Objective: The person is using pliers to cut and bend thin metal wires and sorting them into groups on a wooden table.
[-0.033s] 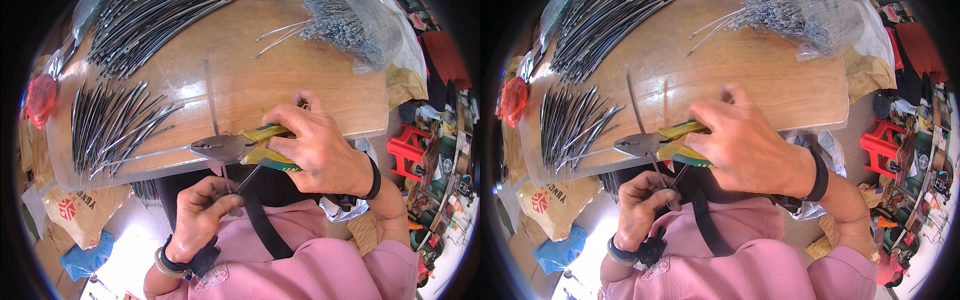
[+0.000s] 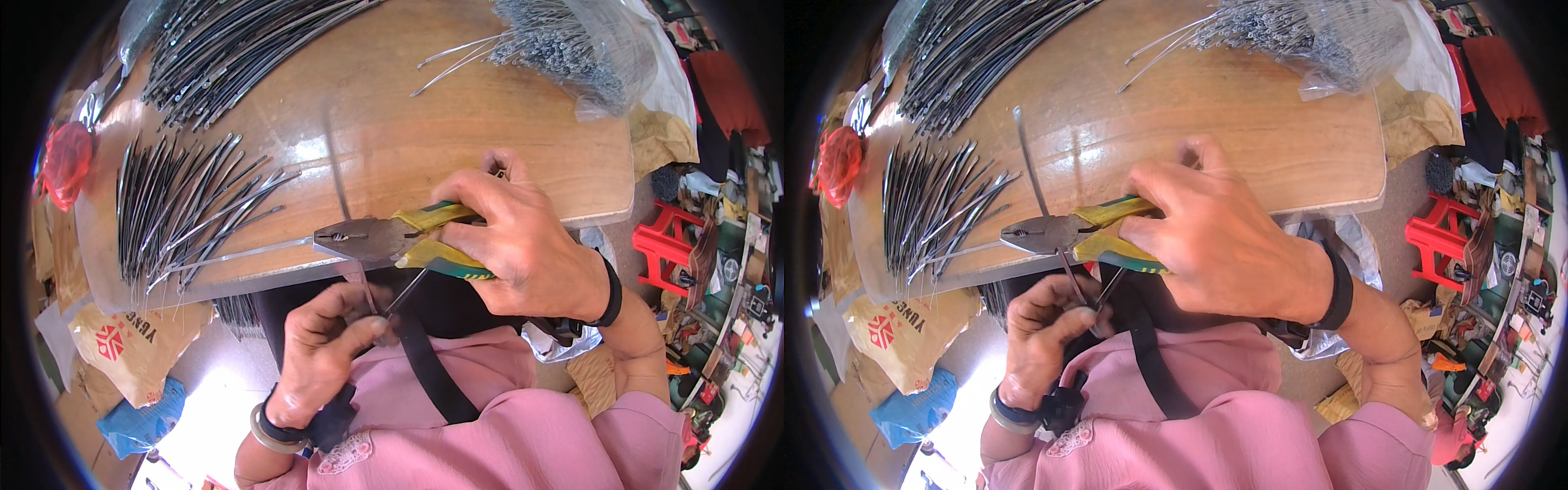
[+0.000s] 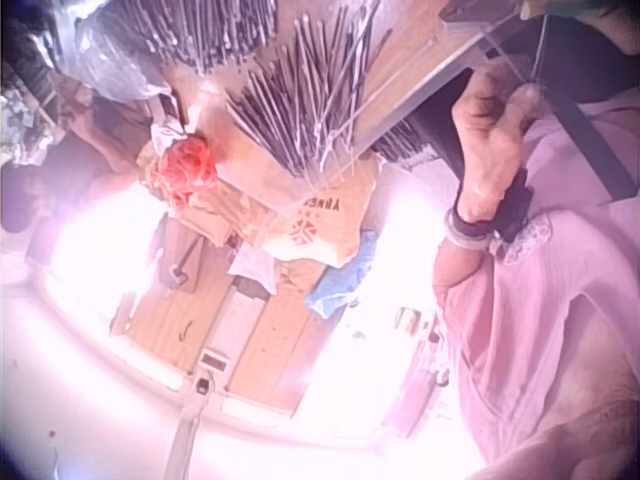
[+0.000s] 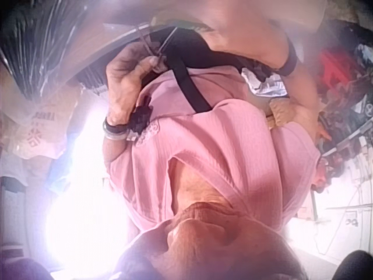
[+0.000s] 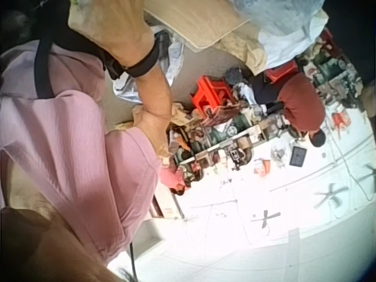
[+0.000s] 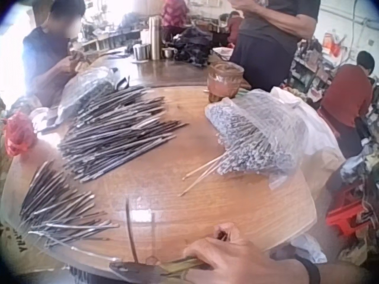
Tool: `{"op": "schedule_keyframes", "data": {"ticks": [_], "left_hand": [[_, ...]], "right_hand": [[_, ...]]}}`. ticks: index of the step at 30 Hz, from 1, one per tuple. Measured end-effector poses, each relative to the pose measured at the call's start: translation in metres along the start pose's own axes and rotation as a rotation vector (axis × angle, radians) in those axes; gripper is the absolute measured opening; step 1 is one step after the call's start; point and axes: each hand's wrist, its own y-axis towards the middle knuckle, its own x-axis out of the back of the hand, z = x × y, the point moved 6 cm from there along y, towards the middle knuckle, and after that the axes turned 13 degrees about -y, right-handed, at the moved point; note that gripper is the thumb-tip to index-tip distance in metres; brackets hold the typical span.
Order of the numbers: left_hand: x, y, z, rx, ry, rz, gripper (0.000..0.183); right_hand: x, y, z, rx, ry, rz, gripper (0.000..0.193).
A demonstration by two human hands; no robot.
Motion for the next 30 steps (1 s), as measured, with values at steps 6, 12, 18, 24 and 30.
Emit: {"op": "schedule_keyframes", "data": {"ticks": [6, 12, 18, 24, 30], "left_hand": [[-0.003, 0.013, -0.027, -0.097, 0.149, 0.222, 0.031], [-0.021, 0.009, -0.019, 0.397, -0.021, 0.095, 0.021], [-0.021, 0.010, -0.013, 0.054, 0.181, 0.133, 0.011], [-0.017, 0.011, -0.004, 0.112, -0.273, 0.083, 0.018], [-0.022, -0.001, -0.020, -0.145, -0.054, 0.093, 0.010]], "right_hand": [[0.015, 0.001, 0.009, 0.004, 0.006, -0.064, 0.031], [0.012, 0.004, 0.022, 0.034, 0.047, -0.052, 0.026], [0.018, 0.006, 0.014, 0.001, -0.011, -0.203, 0.021], [0.025, -0.037, -0.003, -0.273, 0.040, -0.117, 0.021], [0.013, -0.044, 0.013, -0.261, 0.207, 0.112, 0.034]]}}
